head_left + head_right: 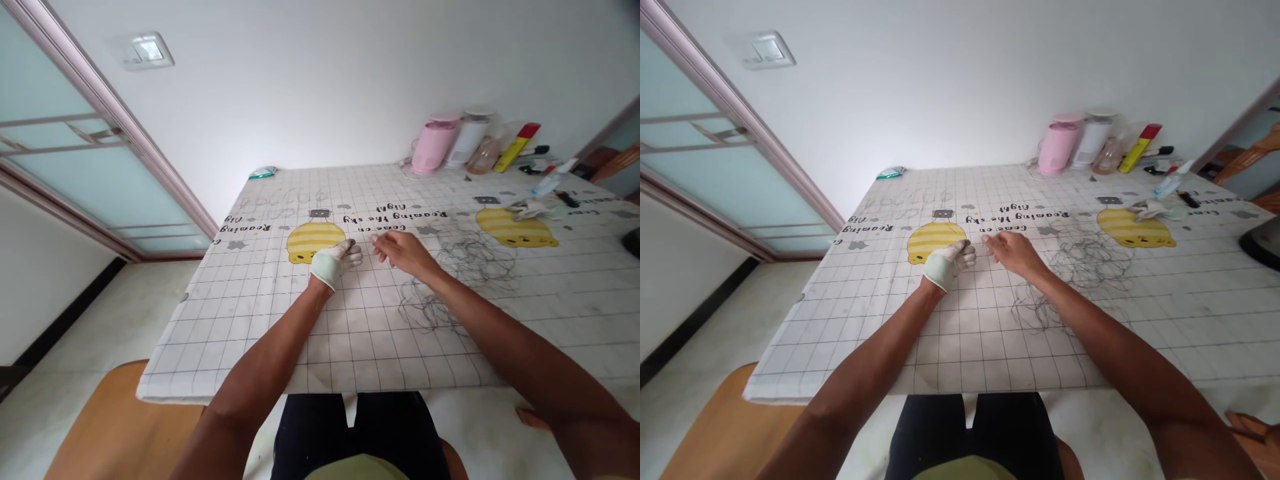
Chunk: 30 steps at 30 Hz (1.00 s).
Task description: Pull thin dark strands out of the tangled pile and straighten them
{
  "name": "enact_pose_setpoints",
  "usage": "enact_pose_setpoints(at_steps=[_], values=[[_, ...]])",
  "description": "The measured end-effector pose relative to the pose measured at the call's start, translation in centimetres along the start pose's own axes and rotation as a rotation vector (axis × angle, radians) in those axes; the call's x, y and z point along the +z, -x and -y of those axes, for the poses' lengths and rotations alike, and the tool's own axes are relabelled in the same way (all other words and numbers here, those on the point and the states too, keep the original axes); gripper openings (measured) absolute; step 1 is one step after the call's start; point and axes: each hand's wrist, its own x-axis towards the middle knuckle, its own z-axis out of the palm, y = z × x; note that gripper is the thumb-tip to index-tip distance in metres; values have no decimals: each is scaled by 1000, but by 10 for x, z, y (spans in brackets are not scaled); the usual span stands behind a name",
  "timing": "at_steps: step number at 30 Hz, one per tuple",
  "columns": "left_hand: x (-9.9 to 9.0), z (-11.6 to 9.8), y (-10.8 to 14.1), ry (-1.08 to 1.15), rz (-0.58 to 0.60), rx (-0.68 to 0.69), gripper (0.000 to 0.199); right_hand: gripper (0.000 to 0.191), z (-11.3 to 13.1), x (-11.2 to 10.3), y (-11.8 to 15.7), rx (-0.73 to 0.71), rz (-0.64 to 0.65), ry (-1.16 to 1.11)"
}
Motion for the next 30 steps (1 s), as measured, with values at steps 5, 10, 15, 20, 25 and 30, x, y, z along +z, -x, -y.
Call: enact_pose_setpoints(at_steps=[5, 10, 15, 20, 25, 30], values=[[-3, 6, 2, 220, 156, 23, 25, 48, -7, 28, 5, -136, 71, -238], [-7, 4, -5, 197, 13, 58, 25, 49, -14, 39, -1, -94, 26, -454], [-10, -1, -6, 30, -70, 127, 26, 49, -18, 37, 2, -74, 34, -456], [-2, -3, 2, -235, -143, 168, 26, 46, -15, 36, 5, -70, 75, -368], [8, -2, 9, -451, -71, 156, 22, 43, -6, 35, 6, -84, 141, -225], [9, -3, 9, -423, -115, 138, 20, 43, -10, 34, 10, -60, 139, -242]])
